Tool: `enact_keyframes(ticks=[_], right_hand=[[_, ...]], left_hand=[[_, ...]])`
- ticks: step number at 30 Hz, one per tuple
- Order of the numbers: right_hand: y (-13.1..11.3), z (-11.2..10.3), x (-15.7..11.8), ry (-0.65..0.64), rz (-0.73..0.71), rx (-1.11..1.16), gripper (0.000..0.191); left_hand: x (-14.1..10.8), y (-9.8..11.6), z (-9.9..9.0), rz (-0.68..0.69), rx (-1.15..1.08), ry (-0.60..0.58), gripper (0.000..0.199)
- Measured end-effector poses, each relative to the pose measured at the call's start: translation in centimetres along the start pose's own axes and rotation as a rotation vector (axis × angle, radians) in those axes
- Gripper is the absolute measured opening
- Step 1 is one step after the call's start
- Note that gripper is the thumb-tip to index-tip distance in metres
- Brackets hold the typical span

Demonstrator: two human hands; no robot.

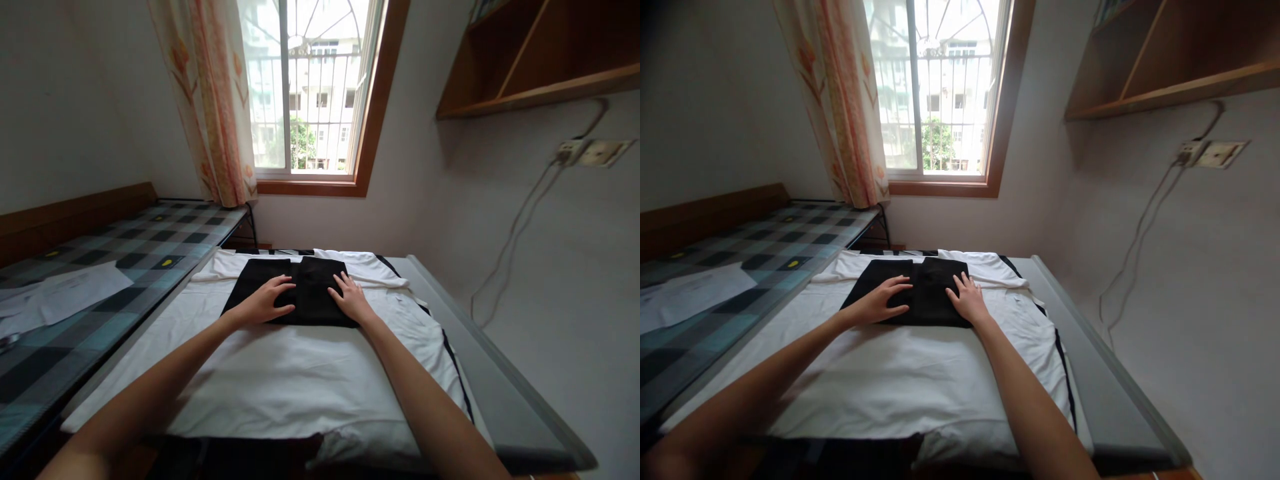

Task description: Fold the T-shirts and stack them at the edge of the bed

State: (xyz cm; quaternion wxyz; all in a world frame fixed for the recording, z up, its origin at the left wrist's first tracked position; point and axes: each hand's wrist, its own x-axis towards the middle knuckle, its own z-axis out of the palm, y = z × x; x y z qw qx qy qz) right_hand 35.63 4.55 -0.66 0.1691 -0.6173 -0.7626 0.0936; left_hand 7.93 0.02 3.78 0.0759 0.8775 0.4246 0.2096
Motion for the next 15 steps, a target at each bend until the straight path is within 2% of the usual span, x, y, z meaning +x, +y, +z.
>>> enact_keyframes(ticks=[3,5,9,15], right_hand=[[0.0,0.1,0.0,0.012,0.0,0.006,0.06],[-0.1,0.1,0.0,0.017,-0.001,0.015,0.059],[-0.1,0.1,0.0,0.013,0.002,0.023,0.059],[-0.6,-0.4,-0.5,0.052,-0.031,-0.11,0.059]], left_hand=[[-3.0,-0.8,-0.2,0.032,0.046,-0.065,0.062],[-4.1,-1.1,-0.3,0.054,0.067,-0.041,0.059],[-4.4,-0.9,-0.2,0.096,0.077,0.025,0.045],[-4.0,0.1,0.5,0.09,0.147,0.052,0.058]])
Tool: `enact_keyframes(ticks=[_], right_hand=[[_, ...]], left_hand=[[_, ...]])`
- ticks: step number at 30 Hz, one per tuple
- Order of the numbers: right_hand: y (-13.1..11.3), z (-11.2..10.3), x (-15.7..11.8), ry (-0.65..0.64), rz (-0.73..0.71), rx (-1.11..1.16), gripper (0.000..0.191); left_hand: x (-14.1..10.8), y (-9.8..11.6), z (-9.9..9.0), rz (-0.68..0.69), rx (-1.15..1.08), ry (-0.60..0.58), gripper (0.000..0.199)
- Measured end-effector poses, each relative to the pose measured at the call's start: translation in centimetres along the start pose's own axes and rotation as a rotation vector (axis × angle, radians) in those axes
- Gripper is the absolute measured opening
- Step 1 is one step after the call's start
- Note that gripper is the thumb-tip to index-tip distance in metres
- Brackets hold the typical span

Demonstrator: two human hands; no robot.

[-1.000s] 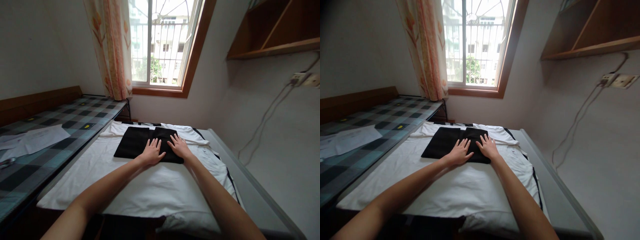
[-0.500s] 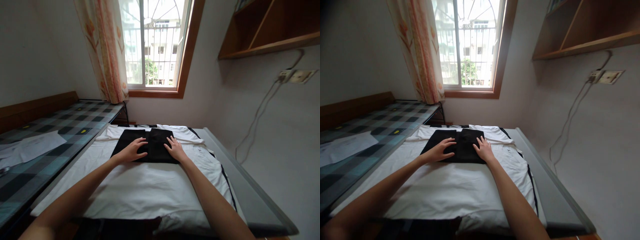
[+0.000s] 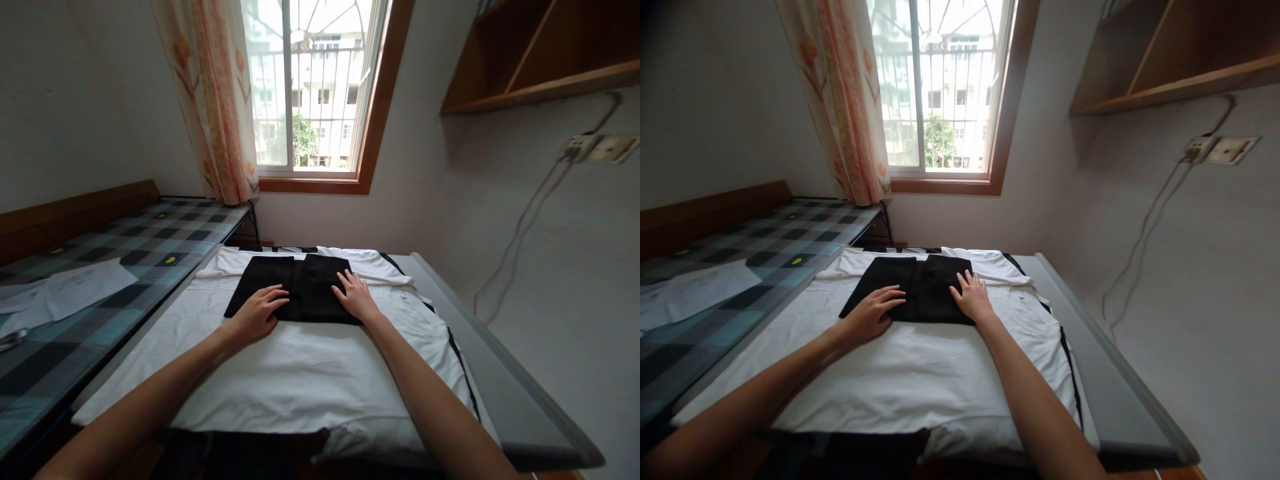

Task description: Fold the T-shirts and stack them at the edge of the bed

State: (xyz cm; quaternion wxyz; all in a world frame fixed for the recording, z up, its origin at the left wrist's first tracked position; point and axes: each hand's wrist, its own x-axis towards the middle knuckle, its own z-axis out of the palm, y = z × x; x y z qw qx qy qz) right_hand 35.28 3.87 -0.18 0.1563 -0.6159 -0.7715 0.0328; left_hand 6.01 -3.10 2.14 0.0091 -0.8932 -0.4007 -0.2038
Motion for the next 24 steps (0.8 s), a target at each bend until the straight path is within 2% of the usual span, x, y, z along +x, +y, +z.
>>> enact_keyframes(ticks=[4,7,11,17,24], right_hand=[[-1.3,-0.7,0.0,0.087,-0.132,-0.149,0.054],[-2.6,-1.1,0.9,0.041,-0.191,-0.148,0.057],[-4.1,-0.7,2.5,-0.023,-0.214,-0.111,0.064],[-4.9,0.8,2.8,-0.063,-0.22,-0.155,0.063],[-4.8,0.8,2.5,-0.038,-0.211,-0.156,0.061]], left_hand=[[-0.1,0.1,0.6,-0.023,0.04,0.014,0.061],[-0.2,-0.1,1.0,-0.019,0.067,0.042,0.059],[-0.3,-0.5,1.9,-0.031,0.115,0.076,0.045],[0.2,-0.7,3.0,-0.164,0.044,0.104,0.036],[1.0,-0.3,3.5,-0.069,0.011,0.078,0.037]])
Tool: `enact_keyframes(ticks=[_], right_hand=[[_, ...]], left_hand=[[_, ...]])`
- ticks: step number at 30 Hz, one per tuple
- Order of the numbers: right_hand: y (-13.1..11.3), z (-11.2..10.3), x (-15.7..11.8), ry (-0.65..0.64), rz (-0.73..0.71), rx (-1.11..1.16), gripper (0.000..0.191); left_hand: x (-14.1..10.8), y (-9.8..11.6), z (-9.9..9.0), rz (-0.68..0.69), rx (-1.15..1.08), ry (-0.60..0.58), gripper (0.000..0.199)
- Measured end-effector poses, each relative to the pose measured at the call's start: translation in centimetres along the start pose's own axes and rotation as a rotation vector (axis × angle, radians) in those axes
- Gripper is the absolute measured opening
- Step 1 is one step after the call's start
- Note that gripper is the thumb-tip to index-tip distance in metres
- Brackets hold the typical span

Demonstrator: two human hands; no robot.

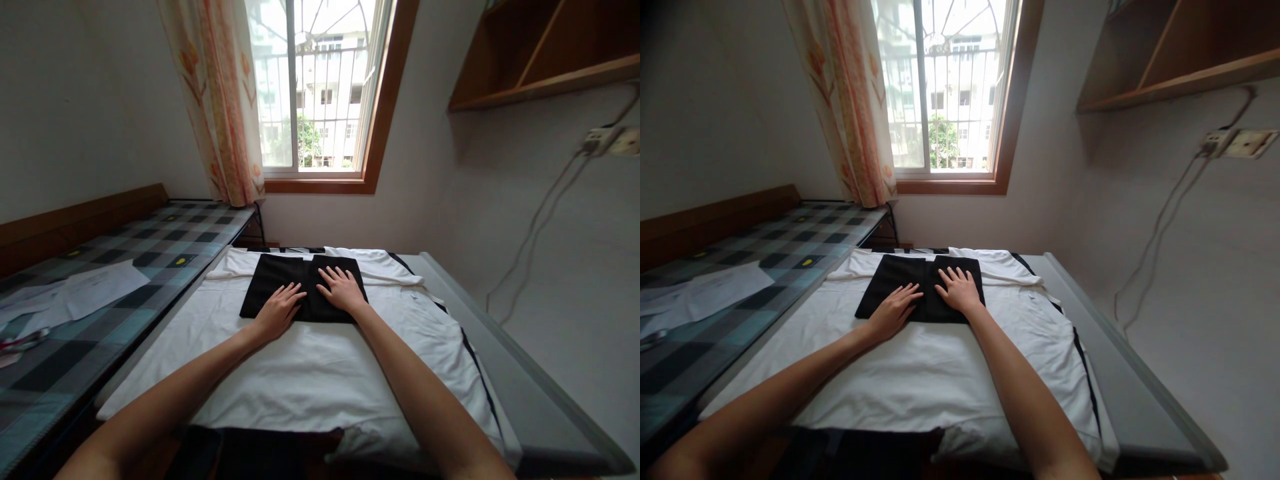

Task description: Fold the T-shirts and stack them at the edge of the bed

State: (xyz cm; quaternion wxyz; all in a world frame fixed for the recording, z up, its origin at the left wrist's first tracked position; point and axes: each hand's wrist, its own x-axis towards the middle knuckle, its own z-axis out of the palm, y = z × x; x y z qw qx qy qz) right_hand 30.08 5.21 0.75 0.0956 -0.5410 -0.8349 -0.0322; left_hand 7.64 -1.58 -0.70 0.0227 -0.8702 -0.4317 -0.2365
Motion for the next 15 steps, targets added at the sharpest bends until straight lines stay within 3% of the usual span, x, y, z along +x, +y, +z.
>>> enact_keyframes(ticks=[5,9,13,15], right_hand=[[0.1,0.1,-0.1,0.019,-0.004,0.009,0.061],[0.1,0.2,-0.1,0.032,-0.009,0.021,0.06],[0.1,0.2,-0.1,0.051,-0.017,0.039,0.059],[-0.1,0.0,-0.2,0.101,-0.023,0.052,0.057]], left_hand=[[-0.8,-0.2,-0.5,0.059,0.035,-0.048,0.039],[-0.4,0.1,-1.9,0.012,0.004,-0.018,0.039],[2.9,-1.0,-2.8,-0.185,-0.05,0.131,0.026],[5.4,-2.5,-2.6,-0.271,-0.058,0.144,0.022]])
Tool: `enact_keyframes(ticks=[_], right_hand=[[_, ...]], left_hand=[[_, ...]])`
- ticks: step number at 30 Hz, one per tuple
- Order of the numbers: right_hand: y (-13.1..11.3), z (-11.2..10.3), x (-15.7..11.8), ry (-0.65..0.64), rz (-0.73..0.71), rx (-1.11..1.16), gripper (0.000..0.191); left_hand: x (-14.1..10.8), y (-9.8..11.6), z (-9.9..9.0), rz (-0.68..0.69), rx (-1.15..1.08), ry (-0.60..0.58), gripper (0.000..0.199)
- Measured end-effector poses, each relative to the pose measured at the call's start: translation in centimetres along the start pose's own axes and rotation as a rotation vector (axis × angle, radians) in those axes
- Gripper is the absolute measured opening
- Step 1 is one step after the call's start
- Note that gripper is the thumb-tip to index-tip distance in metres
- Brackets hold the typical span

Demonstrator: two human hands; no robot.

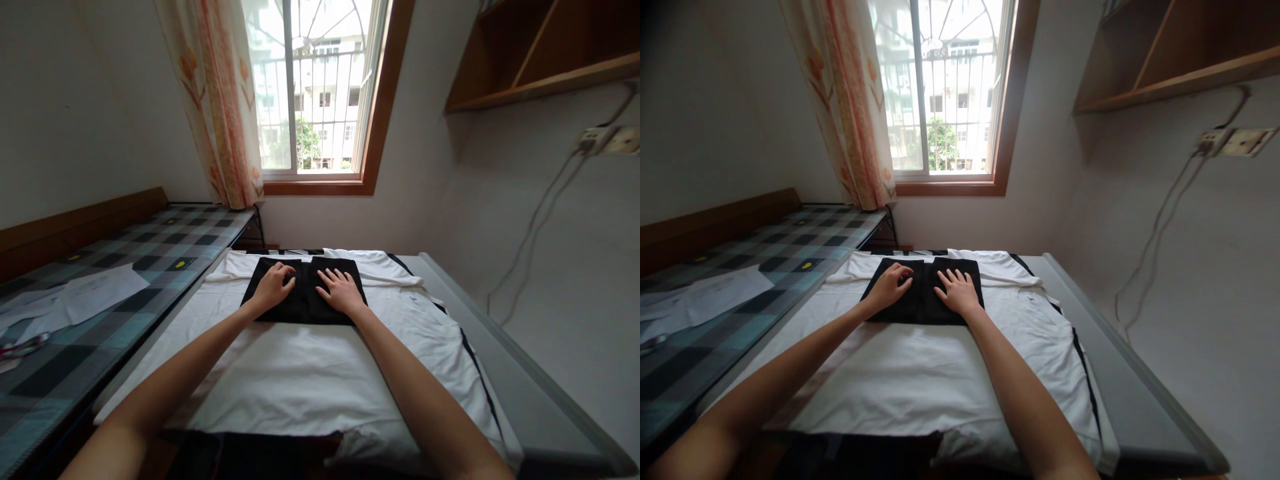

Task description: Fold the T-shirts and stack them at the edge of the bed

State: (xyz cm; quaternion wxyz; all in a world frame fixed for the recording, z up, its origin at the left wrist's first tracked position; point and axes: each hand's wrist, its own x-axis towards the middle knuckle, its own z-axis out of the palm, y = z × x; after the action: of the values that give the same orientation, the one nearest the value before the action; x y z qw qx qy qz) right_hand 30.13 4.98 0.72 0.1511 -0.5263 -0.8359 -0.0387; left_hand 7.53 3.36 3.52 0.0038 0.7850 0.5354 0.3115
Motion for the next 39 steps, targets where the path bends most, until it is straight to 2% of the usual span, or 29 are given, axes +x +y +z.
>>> enact_keyframes(ticks=[4,6,9,13,18,27,31,39], right_hand=[[-0.9,-1.0,-0.6,0.14,-0.13,0.053,0.036],[-1.7,-1.7,-1.1,0.143,-0.274,0.101,0.025],[-3.0,-2.5,-1.9,0.087,-0.451,0.176,0.031],[-4.3,-2.6,-2.4,0.036,-0.528,0.203,0.041],[-5.2,-2.3,-2.3,0.021,-0.561,0.088,0.024],[-6.1,-2.3,-2.2,0.073,-0.644,-0.004,0.016],[-5.8,-2.7,-2.1,0.11,-0.635,-0.001,0.014],[-5.5,-2.1,-2.4,0.023,-0.599,0.057,0.011]], left_hand=[[5.6,-2.1,2.0,-0.164,0.066,-0.138,0.028],[7.5,-3.0,3.0,-0.186,0.086,-0.176,0.033],[9.0,-3.9,4.2,-0.199,0.098,-0.228,0.037],[9.6,-4.7,5.3,-0.228,0.106,-0.285,0.034],[10.0,-5.4,5.9,-0.213,0.075,-0.295,0.029],[9.5,-5.3,5.6,-0.234,0.001,-0.192,0.024],[9.6,-4.8,5.6,-0.238,-0.024,-0.168,0.023],[9.1,-4.0,5.9,-0.232,-0.041,-0.13,0.021]])
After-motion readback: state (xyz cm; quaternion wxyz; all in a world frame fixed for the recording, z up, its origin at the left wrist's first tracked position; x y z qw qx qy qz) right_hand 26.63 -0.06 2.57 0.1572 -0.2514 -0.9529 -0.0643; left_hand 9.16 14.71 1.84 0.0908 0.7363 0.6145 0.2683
